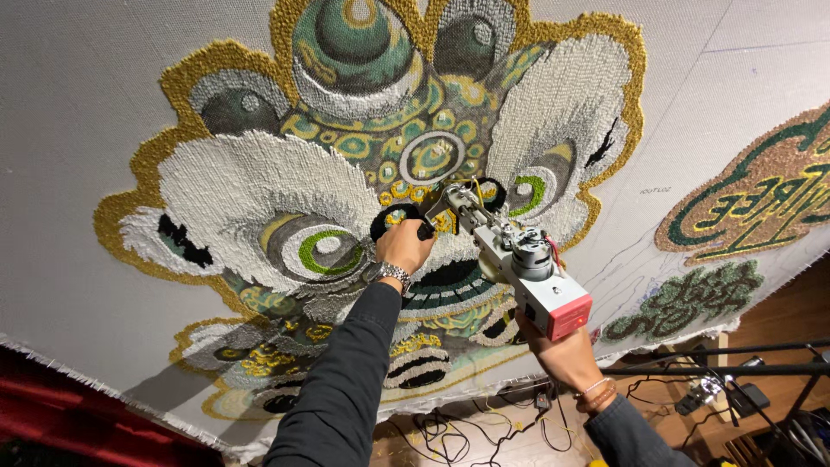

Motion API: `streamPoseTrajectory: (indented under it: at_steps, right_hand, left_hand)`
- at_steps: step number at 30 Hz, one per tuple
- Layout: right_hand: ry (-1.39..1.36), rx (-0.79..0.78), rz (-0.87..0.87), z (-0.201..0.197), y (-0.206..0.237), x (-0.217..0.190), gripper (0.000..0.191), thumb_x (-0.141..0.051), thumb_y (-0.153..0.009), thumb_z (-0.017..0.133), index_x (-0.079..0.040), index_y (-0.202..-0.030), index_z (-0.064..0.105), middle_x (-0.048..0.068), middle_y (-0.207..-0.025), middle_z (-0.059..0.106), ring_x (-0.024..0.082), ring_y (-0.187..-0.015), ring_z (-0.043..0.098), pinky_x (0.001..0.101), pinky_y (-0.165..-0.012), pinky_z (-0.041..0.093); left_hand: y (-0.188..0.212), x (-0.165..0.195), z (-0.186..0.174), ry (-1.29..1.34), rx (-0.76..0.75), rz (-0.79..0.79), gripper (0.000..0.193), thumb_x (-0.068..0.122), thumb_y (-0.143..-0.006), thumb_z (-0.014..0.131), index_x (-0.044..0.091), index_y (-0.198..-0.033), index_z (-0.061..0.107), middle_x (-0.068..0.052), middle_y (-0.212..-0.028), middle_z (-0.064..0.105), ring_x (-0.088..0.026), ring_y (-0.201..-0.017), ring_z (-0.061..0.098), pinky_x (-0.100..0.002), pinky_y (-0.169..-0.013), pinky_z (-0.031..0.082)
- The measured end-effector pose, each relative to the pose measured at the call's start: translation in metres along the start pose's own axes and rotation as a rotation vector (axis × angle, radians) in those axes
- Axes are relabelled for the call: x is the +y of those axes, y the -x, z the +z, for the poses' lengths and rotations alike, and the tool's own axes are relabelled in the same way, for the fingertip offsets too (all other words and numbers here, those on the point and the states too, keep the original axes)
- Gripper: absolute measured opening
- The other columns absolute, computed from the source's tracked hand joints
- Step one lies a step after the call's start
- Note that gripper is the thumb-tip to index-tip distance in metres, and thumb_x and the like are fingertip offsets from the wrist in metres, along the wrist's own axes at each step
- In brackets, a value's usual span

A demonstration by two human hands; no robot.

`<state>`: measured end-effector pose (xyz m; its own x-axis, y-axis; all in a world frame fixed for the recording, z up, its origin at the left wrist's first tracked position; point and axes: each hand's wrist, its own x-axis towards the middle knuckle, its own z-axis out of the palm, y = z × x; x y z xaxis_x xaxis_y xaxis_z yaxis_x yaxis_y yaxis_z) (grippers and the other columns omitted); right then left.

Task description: The person uses a handheld tufting gun to apply yellow yarn into a stretched fabric canvas, filling in details of a large decorative design. The person guides the tool with both hands to create textured patterns on the artwork.

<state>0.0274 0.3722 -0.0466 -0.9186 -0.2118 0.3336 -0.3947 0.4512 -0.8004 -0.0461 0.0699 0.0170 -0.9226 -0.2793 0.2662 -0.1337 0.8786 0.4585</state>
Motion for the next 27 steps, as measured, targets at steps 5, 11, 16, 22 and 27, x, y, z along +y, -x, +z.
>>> streamPoseTrajectory:
  at_steps: [5, 11, 16, 22, 27]
  right_hand:
    - [0.095, 0.064, -0.333, -0.012, -0.005, -0.010, 0.040, -0.020, -0.084, 0.073, -0.004, -0.120, 0.064, 0.014, -0.110, 0.072, 0.029, -0.096, 0.070, 0.0394, -0.083, 0.054]
    - [0.159, -0.042, -0.405, -0.031, -0.019, -0.010, 0.033, -0.011, -0.079, 0.070, -0.005, -0.111, 0.069, 0.017, -0.094, 0.073, 0.037, -0.082, 0.069, 0.0378, -0.071, 0.055]
    - [0.237, -0.095, -0.179, -0.043, -0.024, -0.002, 0.019, -0.010, -0.071, 0.074, 0.000, -0.083, 0.063, 0.019, -0.069, 0.065, 0.040, -0.062, 0.063, 0.0396, -0.060, 0.053]
    - [0.301, -0.109, -0.284, -0.058, -0.027, -0.018, 0.025, -0.010, -0.067, 0.073, -0.002, -0.089, 0.063, 0.020, -0.076, 0.067, 0.046, -0.076, 0.062, 0.0433, -0.062, 0.053]
    - [0.341, -0.157, -0.315, -0.067, -0.029, -0.038, 0.032, -0.014, -0.066, 0.076, -0.005, -0.095, 0.064, 0.019, -0.080, 0.070, 0.045, -0.080, 0.065, 0.0441, -0.065, 0.056]
  left_hand:
    - [0.001, 0.003, 0.003, 0.033, 0.033, 0.004, 0.024, 0.042, -0.084, 0.075, 0.020, -0.094, 0.076, -0.011, -0.088, 0.077, -0.035, -0.082, 0.073, -0.047, -0.070, 0.058]
    - [-0.001, 0.005, 0.014, 0.162, -0.094, -0.083, 0.028, 0.041, -0.091, 0.071, 0.015, -0.101, 0.076, -0.013, -0.078, 0.078, -0.031, -0.072, 0.076, -0.044, -0.069, 0.059]
    - [0.000, 0.003, 0.024, 0.198, 0.106, 0.032, 0.041, 0.036, -0.085, 0.077, 0.010, -0.117, 0.076, -0.016, -0.087, 0.077, -0.032, -0.074, 0.074, -0.044, -0.066, 0.059]
    - [0.002, 0.006, 0.029, 0.262, 0.021, -0.055, 0.043, 0.034, -0.088, 0.073, 0.010, -0.123, 0.072, -0.016, -0.087, 0.077, -0.031, -0.072, 0.076, -0.043, -0.068, 0.061]
    - [0.002, 0.007, 0.033, 0.267, 0.026, -0.059, 0.037, 0.035, -0.091, 0.072, 0.008, -0.115, 0.076, -0.018, -0.092, 0.077, -0.035, -0.080, 0.074, -0.044, -0.073, 0.059]
